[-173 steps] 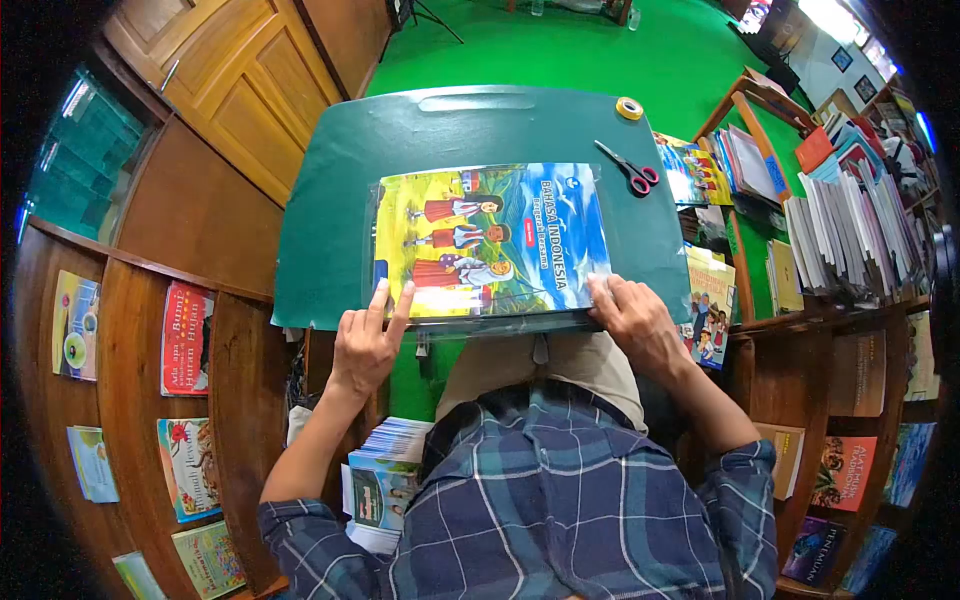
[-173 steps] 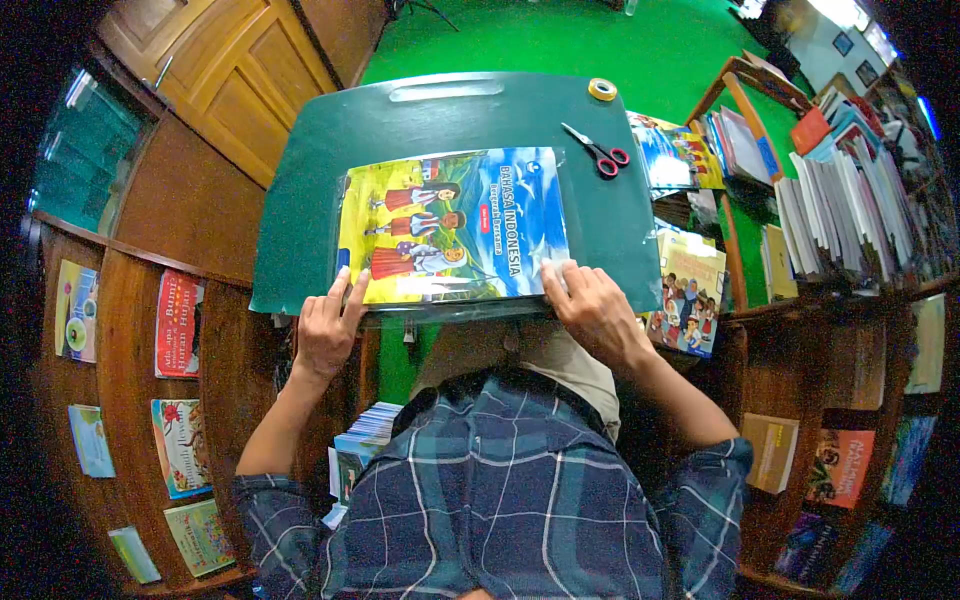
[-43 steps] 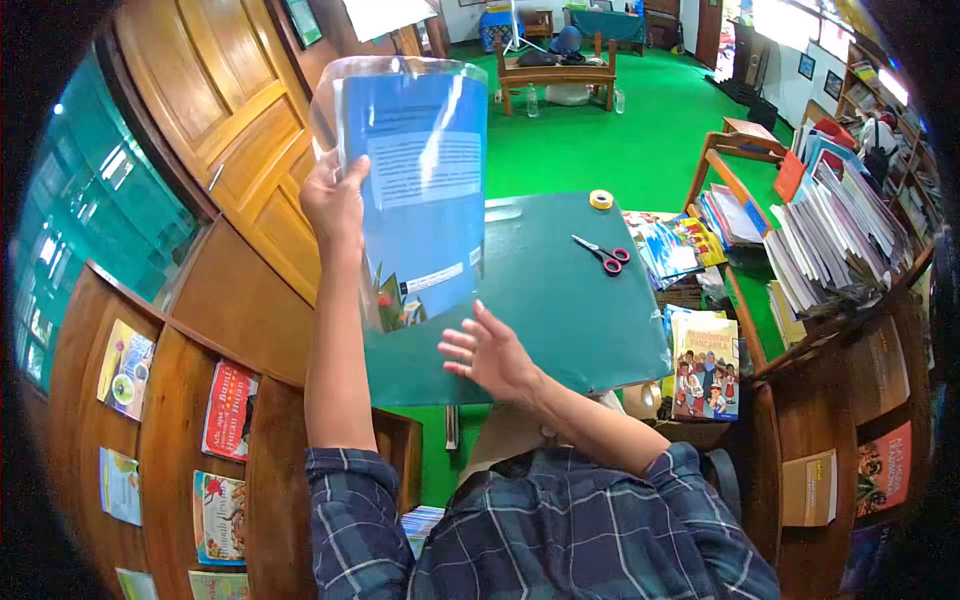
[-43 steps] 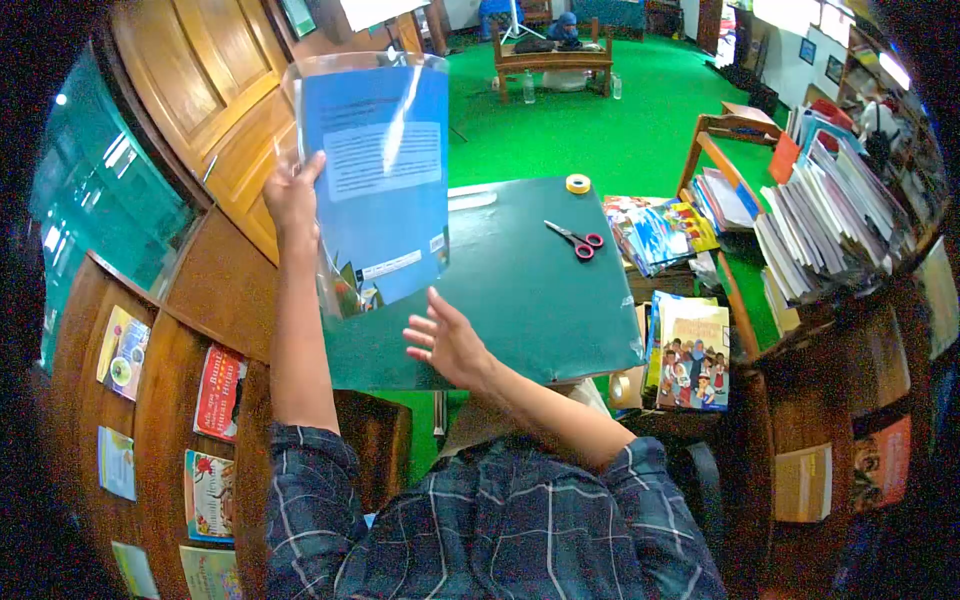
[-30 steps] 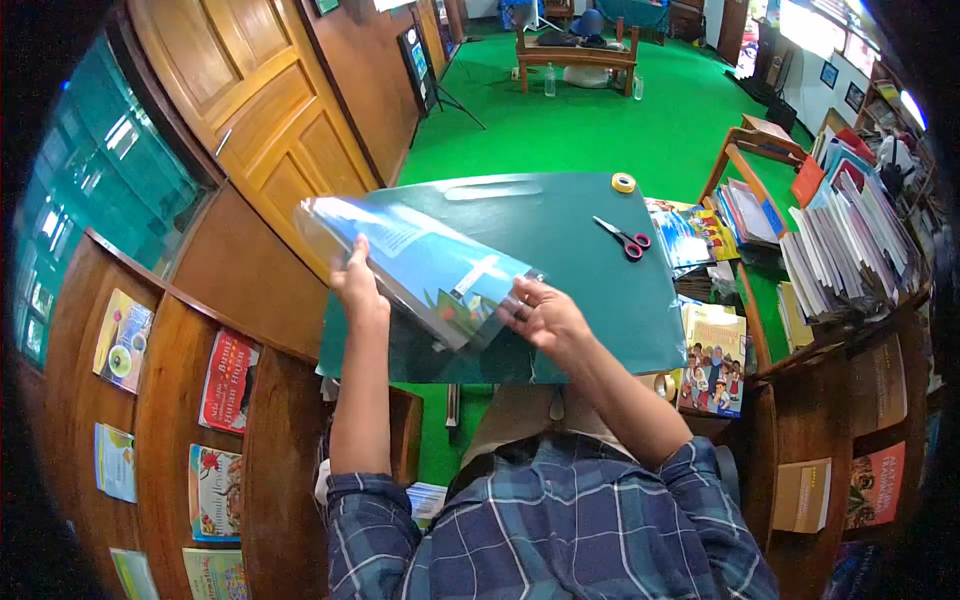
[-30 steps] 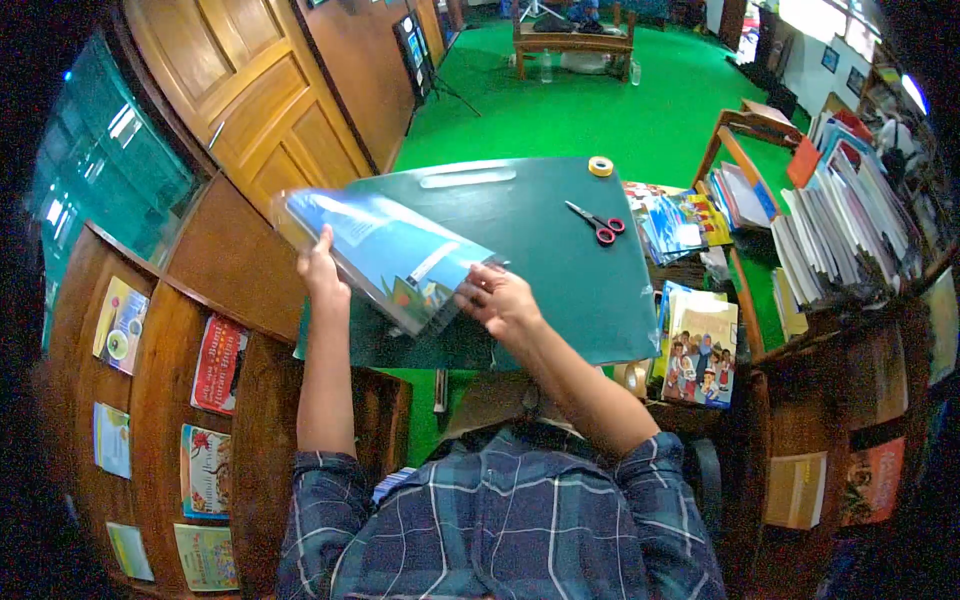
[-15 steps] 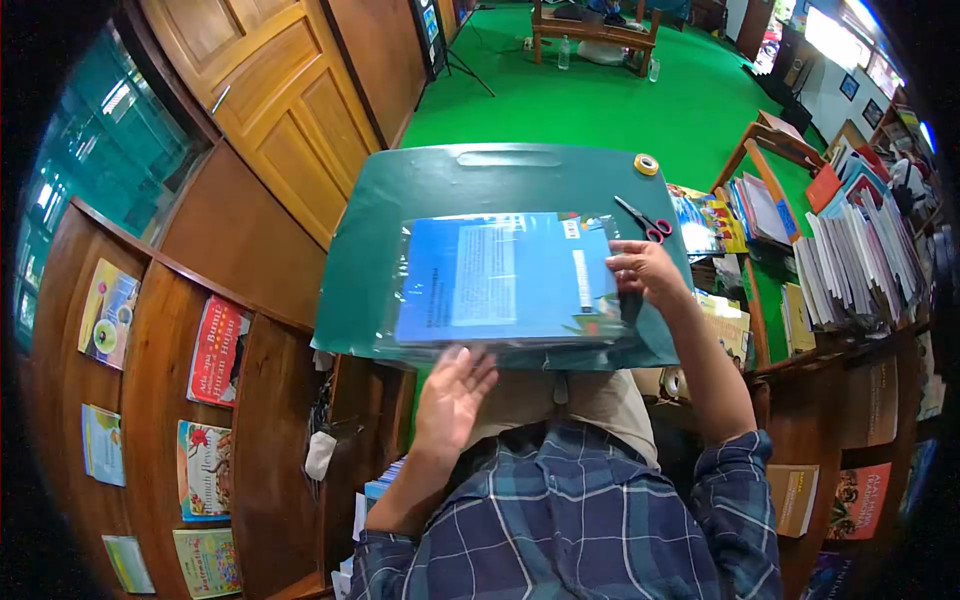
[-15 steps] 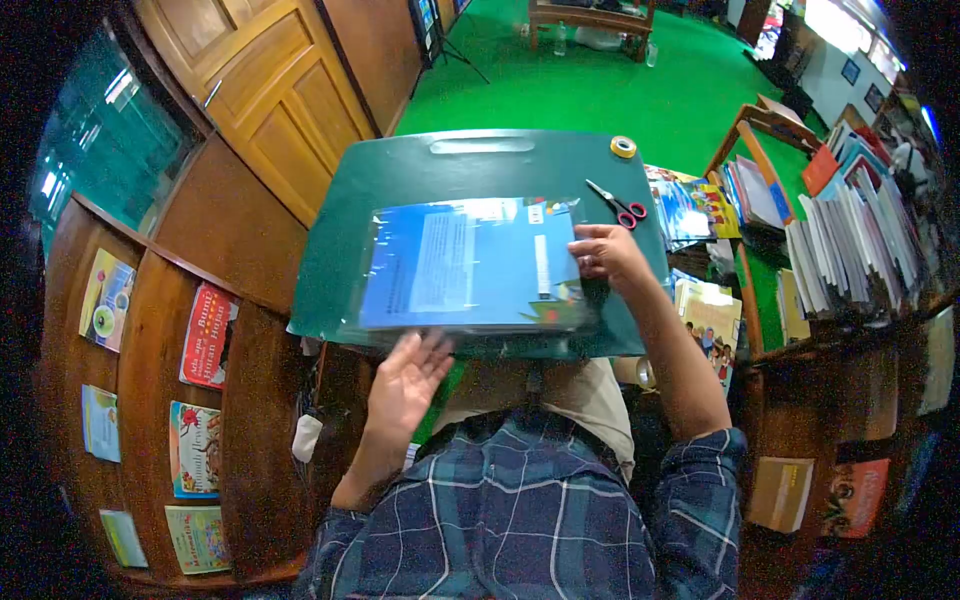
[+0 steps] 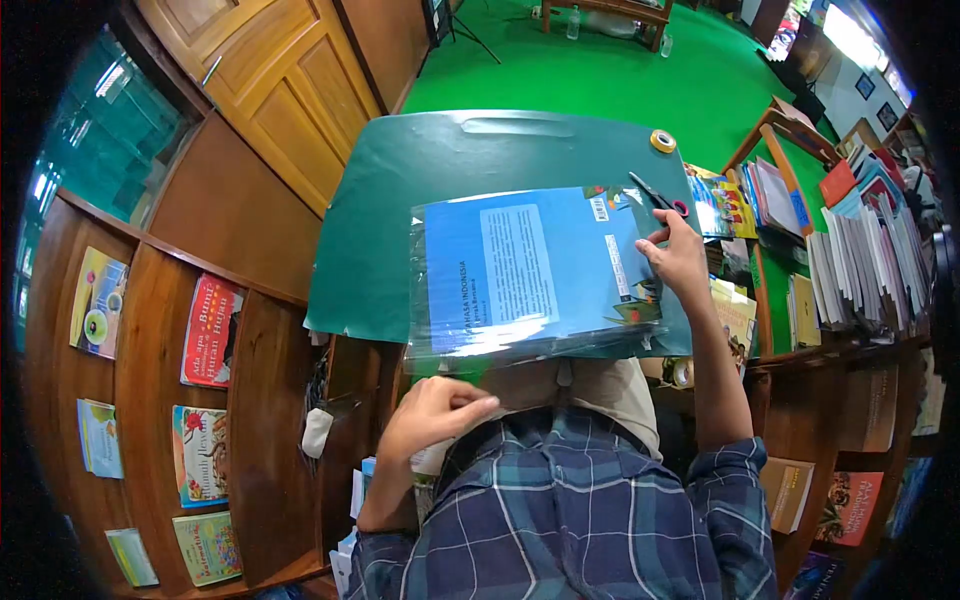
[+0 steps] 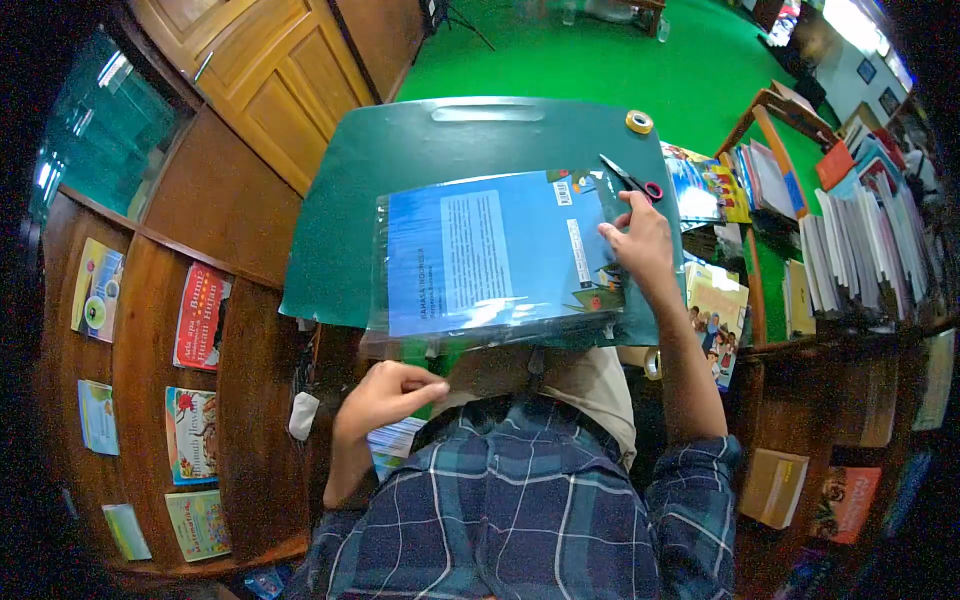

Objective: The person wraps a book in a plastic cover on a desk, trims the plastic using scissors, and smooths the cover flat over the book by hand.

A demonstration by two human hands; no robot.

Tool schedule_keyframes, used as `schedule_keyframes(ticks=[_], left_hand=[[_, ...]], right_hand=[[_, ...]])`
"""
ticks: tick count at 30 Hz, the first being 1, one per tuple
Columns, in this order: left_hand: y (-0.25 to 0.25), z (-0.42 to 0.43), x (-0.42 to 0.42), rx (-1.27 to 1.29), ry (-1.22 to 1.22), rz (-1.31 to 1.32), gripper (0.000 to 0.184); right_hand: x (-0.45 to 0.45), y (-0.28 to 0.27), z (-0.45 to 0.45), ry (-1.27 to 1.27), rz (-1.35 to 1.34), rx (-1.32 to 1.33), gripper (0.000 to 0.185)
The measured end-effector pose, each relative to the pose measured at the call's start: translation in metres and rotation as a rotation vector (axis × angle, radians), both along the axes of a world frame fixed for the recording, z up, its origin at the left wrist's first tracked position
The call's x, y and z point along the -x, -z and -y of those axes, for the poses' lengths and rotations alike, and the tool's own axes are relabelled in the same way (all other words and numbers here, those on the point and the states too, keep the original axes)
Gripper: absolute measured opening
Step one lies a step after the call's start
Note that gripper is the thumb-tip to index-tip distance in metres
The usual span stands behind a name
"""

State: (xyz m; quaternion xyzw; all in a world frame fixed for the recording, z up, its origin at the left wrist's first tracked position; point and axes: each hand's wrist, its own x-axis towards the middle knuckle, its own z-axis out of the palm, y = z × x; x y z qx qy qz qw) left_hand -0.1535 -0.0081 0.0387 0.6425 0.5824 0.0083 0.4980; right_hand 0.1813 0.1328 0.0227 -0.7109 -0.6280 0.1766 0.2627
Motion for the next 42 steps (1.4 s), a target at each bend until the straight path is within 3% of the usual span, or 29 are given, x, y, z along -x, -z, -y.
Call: schedule_keyframes(ticks=[3,5,7,8,10,13,15,21,25,30,37,42], left_hand=[[-0.034,0.011,0.022,0.019,0.025,0.133,0.022],[-0.045,0.019,0.031,-0.158,-0.293,0.435,0.022],[-0.033,0.005,0.031,-0.398,-0.622,0.443,0.029],[-0.025,-0.006,0.032,-0.395,-0.623,0.443,0.029],[-0.008,-0.034,0.033,-0.723,-0.689,0.19,0.034],[0.011,-0.074,0.025,-0.739,-0.762,0.12,0.036],[0.02,-0.094,0.021,-0.829,-0.737,-0.104,0.037],[0.023,-0.123,0.014,-0.8,-0.708,-0.18,0.037],[0.022,-0.133,0.022,-0.563,-0.754,0.055,0.039],[0.037,-0.142,0.029,-0.576,-0.794,0.37,0.043],[0.015,-0.157,0.021,-0.439,-0.887,0.296,0.046],[0.025,-0.153,0.024,-0.507,-0.758,0.18,0.044]], right_hand=[[0.0,-0.002,0.014,0.009,-0.07,0.018,0.047],[-0.002,0.0,0.023,0.027,-0.14,0.022,0.047],[-0.008,0.007,0.027,0.017,-0.182,0.033,0.046],[-0.012,0.012,0.029,0.011,-0.226,0.042,0.046],[-0.016,0.018,0.029,-0.002,-0.319,0.053,0.045],[-0.018,0.016,0.024,0.008,-0.401,0.116,0.043],[-0.019,0.012,0.016,0.012,-0.48,0.175,0.042],[-0.018,0.011,-0.004,-0.015,-0.706,0.174,0.038],[-0.023,0.012,-0.017,-0.036,-0.728,0.238,0.036],[-0.019,0.017,-0.029,-0.009,-0.725,0.185,0.034],[-0.01,-0.002,-0.041,0.032,-0.703,0.284,0.033],[-0.023,0.016,-0.048,-0.052,-0.511,0.21,0.038]])
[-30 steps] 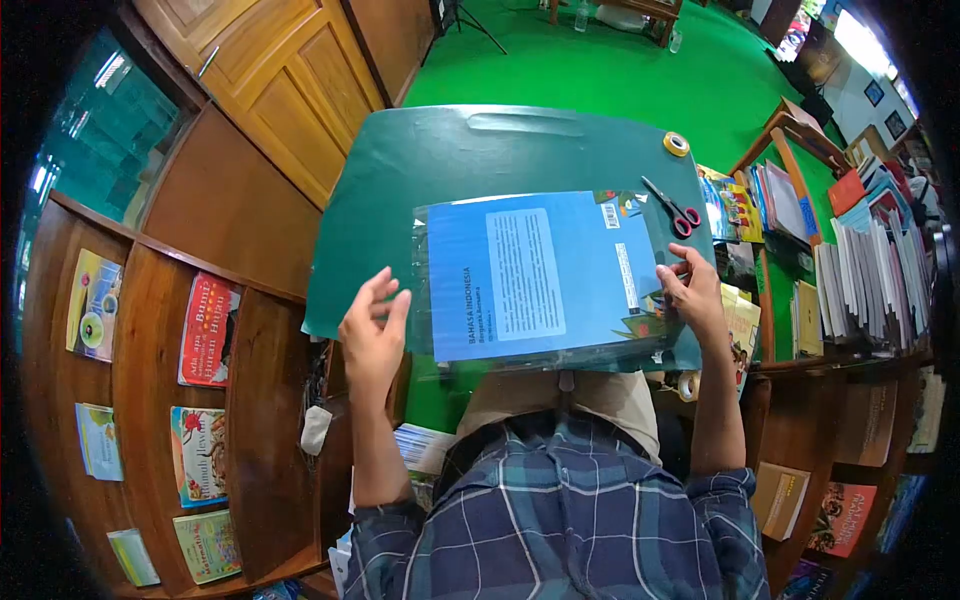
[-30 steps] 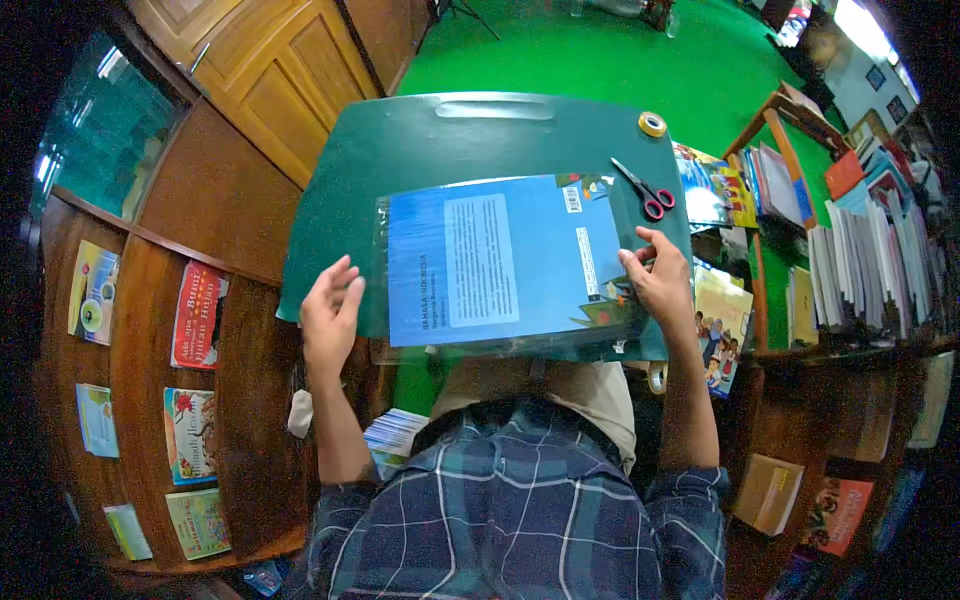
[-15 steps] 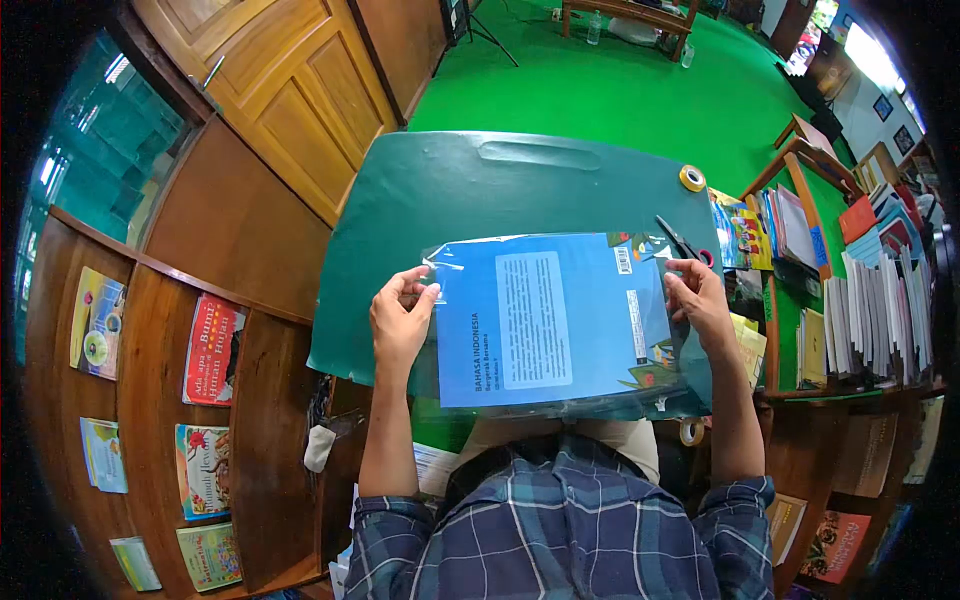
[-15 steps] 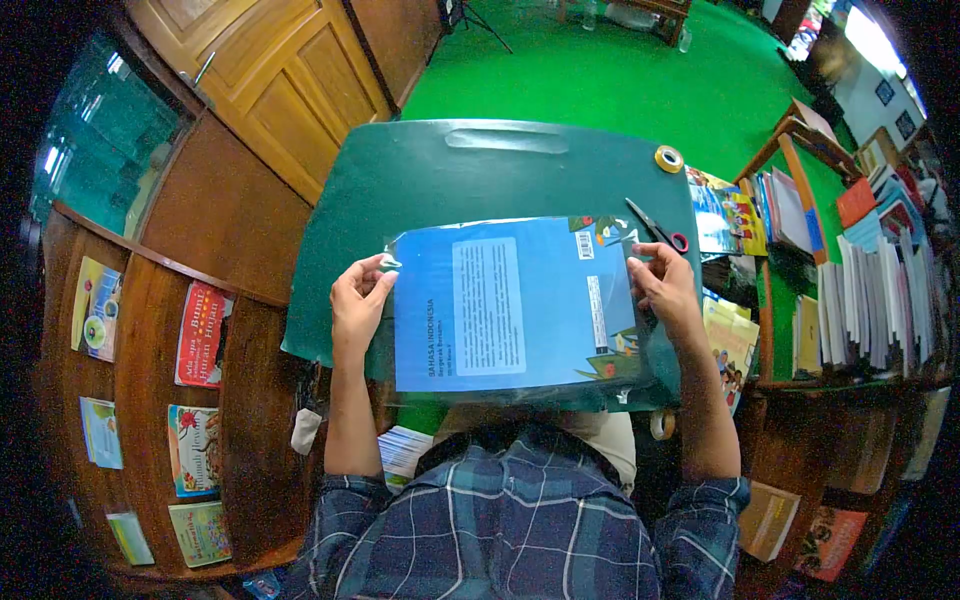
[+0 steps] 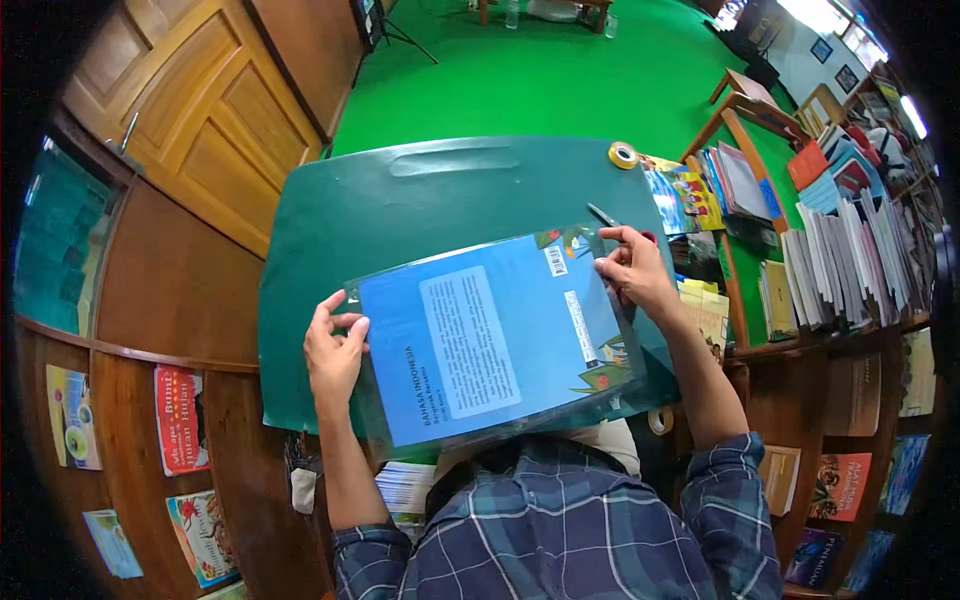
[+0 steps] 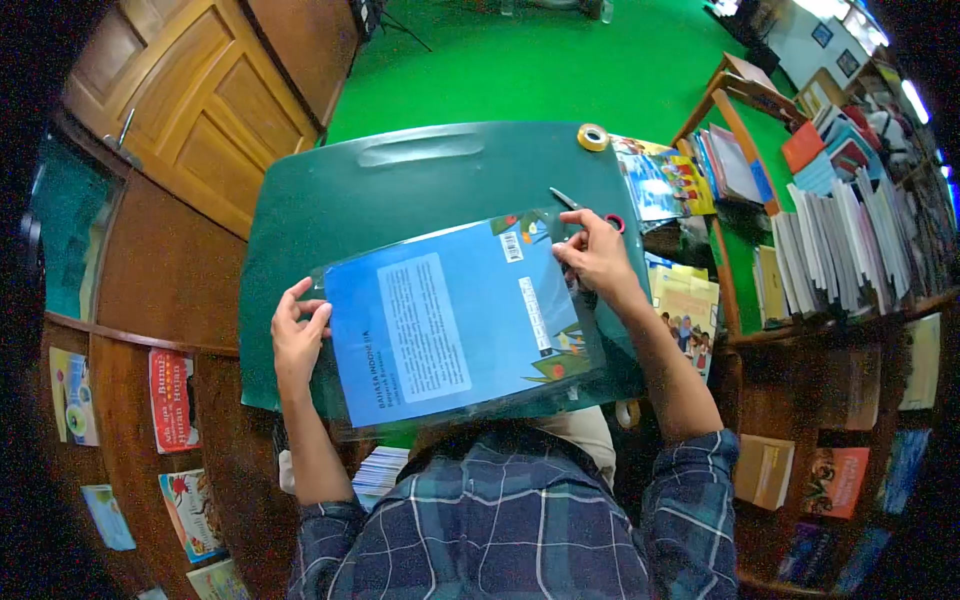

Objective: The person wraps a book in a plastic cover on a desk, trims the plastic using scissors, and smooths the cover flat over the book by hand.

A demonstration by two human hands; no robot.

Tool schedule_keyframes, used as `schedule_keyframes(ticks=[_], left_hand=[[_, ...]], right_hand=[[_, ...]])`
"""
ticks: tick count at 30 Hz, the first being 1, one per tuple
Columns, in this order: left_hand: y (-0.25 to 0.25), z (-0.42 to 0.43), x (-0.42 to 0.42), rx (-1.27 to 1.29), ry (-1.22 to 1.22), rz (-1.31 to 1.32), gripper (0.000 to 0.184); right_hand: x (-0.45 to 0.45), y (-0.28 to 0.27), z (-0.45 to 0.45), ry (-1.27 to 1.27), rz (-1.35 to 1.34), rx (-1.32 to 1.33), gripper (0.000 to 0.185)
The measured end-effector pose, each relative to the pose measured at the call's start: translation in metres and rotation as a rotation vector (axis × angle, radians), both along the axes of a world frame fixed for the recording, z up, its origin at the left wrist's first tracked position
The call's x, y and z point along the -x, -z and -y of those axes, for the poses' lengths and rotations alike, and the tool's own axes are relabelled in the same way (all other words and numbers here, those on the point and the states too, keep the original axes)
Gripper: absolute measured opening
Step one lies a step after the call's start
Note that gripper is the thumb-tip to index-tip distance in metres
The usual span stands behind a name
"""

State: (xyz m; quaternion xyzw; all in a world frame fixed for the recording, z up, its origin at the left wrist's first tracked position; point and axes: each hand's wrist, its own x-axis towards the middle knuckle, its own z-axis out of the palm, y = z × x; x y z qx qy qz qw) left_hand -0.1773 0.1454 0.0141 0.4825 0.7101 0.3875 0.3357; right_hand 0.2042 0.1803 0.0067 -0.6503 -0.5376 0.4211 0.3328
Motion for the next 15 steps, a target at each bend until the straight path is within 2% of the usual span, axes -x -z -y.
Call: schedule_keyframes(ticks=[4,8,13,15], left_hand=[[-0.009,0.01,-0.003,0.009,0.017,-0.098,0.043],[-0.018,0.016,-0.01,0.049,0.033,-0.529,0.045],[-0.014,0.022,-0.013,0.009,-0.026,-0.651,0.046],[-0.011,0.028,-0.015,-0.007,-0.017,-0.64,0.046]], right_hand=[[0.002,0.001,0.005,0.016,0.013,-0.004,0.04],[-0.001,0.005,0.01,0.006,0.076,-0.111,0.042],[-0.004,-0.004,0.017,-0.059,0.168,-0.047,0.044],[-0.008,-0.002,0.022,-0.055,0.12,-0.027,0.044]])
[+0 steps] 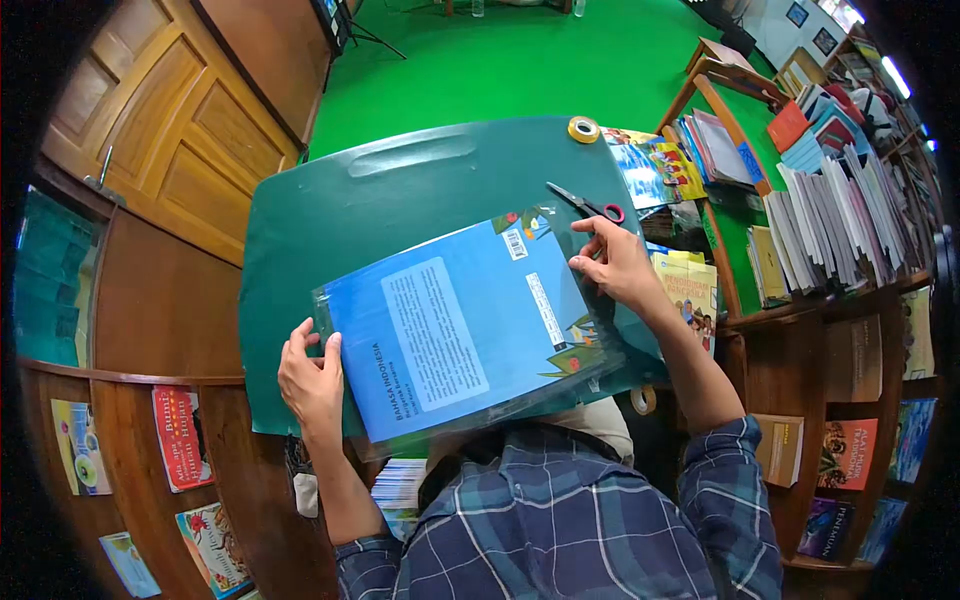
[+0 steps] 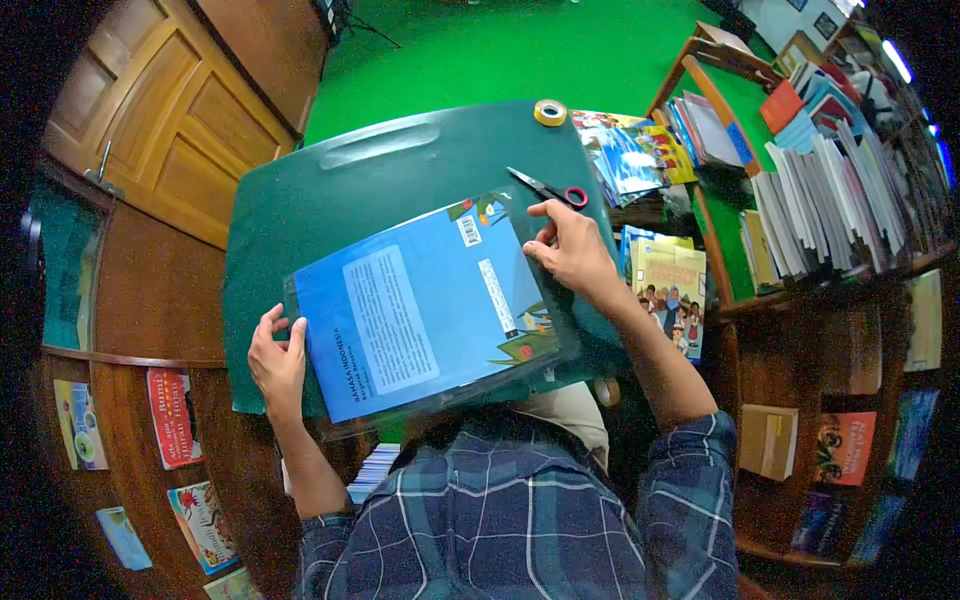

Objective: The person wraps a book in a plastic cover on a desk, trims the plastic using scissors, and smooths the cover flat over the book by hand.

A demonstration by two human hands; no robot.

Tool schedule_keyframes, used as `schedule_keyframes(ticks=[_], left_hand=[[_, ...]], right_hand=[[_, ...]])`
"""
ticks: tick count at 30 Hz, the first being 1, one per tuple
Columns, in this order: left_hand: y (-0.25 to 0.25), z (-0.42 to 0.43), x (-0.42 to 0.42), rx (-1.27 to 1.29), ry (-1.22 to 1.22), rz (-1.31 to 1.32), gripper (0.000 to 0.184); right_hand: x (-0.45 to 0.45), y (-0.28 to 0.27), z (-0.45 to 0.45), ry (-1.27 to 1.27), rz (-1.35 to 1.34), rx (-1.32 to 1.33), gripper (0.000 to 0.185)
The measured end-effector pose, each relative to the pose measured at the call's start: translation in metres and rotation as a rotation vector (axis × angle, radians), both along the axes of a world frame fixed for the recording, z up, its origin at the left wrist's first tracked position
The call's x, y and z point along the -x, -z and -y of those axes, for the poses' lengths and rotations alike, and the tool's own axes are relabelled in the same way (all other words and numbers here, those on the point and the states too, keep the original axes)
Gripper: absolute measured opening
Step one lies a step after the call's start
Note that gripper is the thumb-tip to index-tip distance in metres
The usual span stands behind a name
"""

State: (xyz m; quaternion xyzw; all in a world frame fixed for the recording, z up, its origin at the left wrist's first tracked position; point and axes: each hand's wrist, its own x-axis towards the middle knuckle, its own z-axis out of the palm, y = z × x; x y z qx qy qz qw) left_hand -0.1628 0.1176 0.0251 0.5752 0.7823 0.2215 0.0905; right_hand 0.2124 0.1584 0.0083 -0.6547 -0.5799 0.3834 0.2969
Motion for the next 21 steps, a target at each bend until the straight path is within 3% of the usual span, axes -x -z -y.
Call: schedule_keyframes(ticks=[9,13,14,18,21], left_hand=[[0.001,0.026,-0.011,-0.023,0.004,0.041,0.048],[0.003,0.039,-0.01,-0.127,0.097,-0.141,0.049],[0.003,0.041,-0.012,-0.12,0.1,-0.14,0.049],[-0.01,0.056,-0.024,-0.212,0.208,0.007,0.044],[-0.016,0.068,-0.036,-0.206,0.295,0.018,0.042]], right_hand=[[-0.003,-0.004,0.015,0.01,-0.261,0.119,0.043],[0.001,-0.017,0.028,0.0,0.019,-0.073,0.041],[0.0,-0.016,0.031,0.003,0.02,-0.066,0.041],[0.002,-0.009,0.049,-0.102,0.214,-0.507,0.039],[0.007,-0.016,0.071,-0.077,0.213,-0.439,0.035]])
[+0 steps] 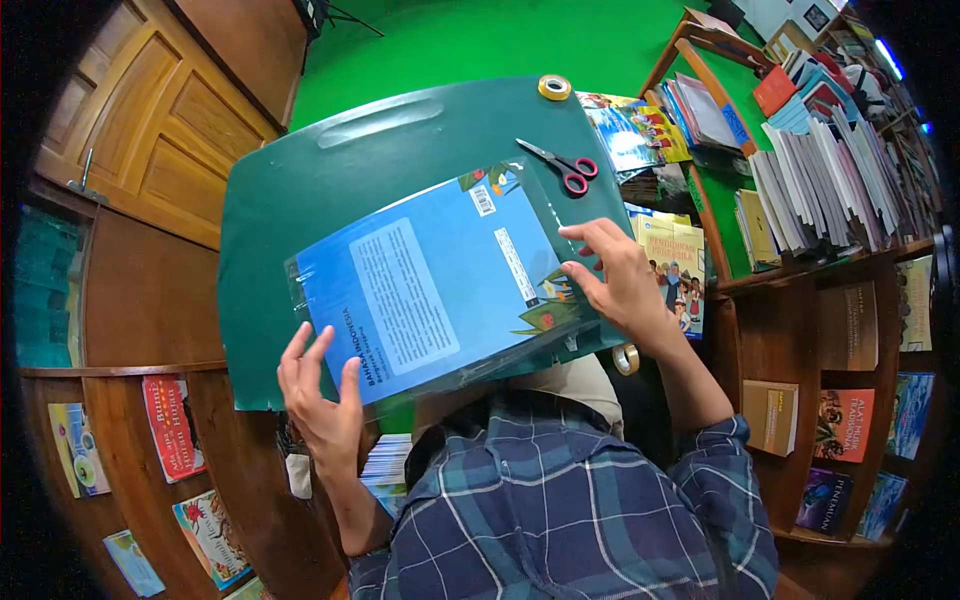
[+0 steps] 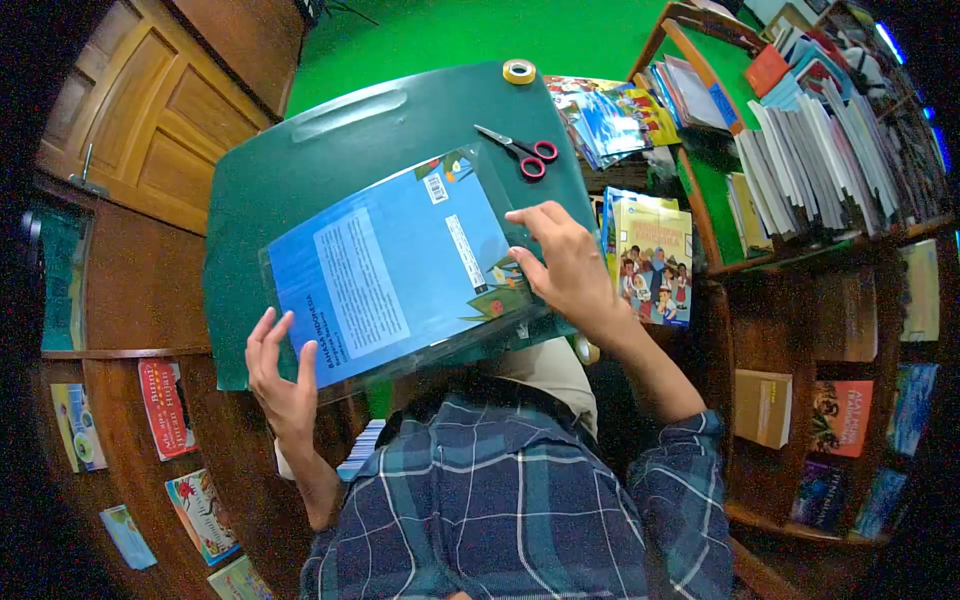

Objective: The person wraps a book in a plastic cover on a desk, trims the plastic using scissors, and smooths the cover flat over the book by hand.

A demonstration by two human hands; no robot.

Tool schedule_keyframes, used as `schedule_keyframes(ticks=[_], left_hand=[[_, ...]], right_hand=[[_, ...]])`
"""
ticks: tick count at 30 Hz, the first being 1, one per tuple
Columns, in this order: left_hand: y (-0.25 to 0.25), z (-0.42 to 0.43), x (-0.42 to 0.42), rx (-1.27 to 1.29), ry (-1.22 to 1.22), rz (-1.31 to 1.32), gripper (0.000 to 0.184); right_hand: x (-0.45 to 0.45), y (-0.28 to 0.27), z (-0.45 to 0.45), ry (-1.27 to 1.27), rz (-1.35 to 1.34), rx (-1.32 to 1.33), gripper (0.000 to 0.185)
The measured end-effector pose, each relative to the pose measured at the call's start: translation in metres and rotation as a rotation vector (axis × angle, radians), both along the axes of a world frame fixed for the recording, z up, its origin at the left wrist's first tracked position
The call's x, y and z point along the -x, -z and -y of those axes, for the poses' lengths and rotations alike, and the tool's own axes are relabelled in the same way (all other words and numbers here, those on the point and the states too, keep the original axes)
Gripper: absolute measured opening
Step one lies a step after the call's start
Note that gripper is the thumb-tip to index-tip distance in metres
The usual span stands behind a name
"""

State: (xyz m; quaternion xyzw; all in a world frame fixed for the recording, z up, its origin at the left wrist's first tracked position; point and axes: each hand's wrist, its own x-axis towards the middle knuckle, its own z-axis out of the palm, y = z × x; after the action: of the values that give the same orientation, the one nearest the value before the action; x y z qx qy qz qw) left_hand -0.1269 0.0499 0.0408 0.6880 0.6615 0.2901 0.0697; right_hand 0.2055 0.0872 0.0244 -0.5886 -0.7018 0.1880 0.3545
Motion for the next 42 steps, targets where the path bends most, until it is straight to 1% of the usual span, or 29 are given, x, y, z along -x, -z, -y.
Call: schedule_keyframes(ticks=[3,5,7,8,10,12,13,17,18,22,28,32,33,37,38,42], left_hand=[[0.001,0.008,-0.015,-0.006,0.122,0.014,0.038],[0.005,0.008,-0.026,-0.01,0.16,0.022,0.037],[0.007,0.007,-0.039,-0.006,0.293,0.02,0.039],[0.009,0.008,-0.046,-0.001,0.337,0.007,0.041],[0.013,0.008,-0.059,0.006,0.383,-0.006,0.042],[0.019,0.009,-0.07,0.02,0.491,-0.031,0.049],[0.022,0.01,-0.073,0.024,0.494,-0.031,0.049],[0.027,0.012,-0.082,0.091,0.534,-0.091,0.054],[0.027,0.012,-0.083,0.092,0.536,-0.093,0.054],[0.026,0.012,-0.083,0.092,0.531,-0.108,0.057],[0.015,0.014,-0.097,0.019,0.559,-0.105,0.054],[0.013,0.011,-0.117,-0.148,0.654,-0.024,0.045],[0.013,0.008,-0.12,-0.151,0.654,-0.024,0.045],[0.011,-0.003,-0.13,-0.212,0.688,-0.001,0.035],[0.01,-0.004,-0.13,-0.216,0.689,-0.003,0.035],[0.003,-0.007,-0.13,-0.15,0.684,0.044,0.03]], right_hand=[[-0.001,-0.006,0.015,0.032,0.002,0.055,0.031],[-0.006,-0.008,0.021,0.059,-0.093,0.151,0.032],[-0.01,-0.009,0.027,0.088,-0.19,0.244,0.032],[-0.011,-0.009,0.029,0.09,-0.189,0.242,0.032],[-0.015,-0.009,0.035,0.062,-0.228,0.351,0.036],[-0.018,-0.008,0.04,0.034,-0.269,0.463,0.04],[-0.019,-0.007,0.043,0.038,-0.27,0.466,0.04],[-0.018,-0.004,0.047,-0.03,-0.759,0.489,0.043],[-0.018,-0.004,0.048,-0.028,-0.762,0.489,0.043],[-0.016,-0.006,0.048,-0.029,-1.019,0.527,0.043],[-0.011,-0.003,0.053,-0.059,-1.18,0.448,0.038],[-0.004,-0.003,0.06,-0.083,-1.25,0.397,0.035],[-0.003,-0.003,0.062,-0.084,-1.249,0.394,0.035],[0.004,-0.004,0.07,-0.019,-0.999,0.261,0.033],[0.005,-0.005,0.071,-0.021,-1.0,0.256,0.033],[0.011,-0.017,0.073,0.139,-0.245,-0.107,0.03]])
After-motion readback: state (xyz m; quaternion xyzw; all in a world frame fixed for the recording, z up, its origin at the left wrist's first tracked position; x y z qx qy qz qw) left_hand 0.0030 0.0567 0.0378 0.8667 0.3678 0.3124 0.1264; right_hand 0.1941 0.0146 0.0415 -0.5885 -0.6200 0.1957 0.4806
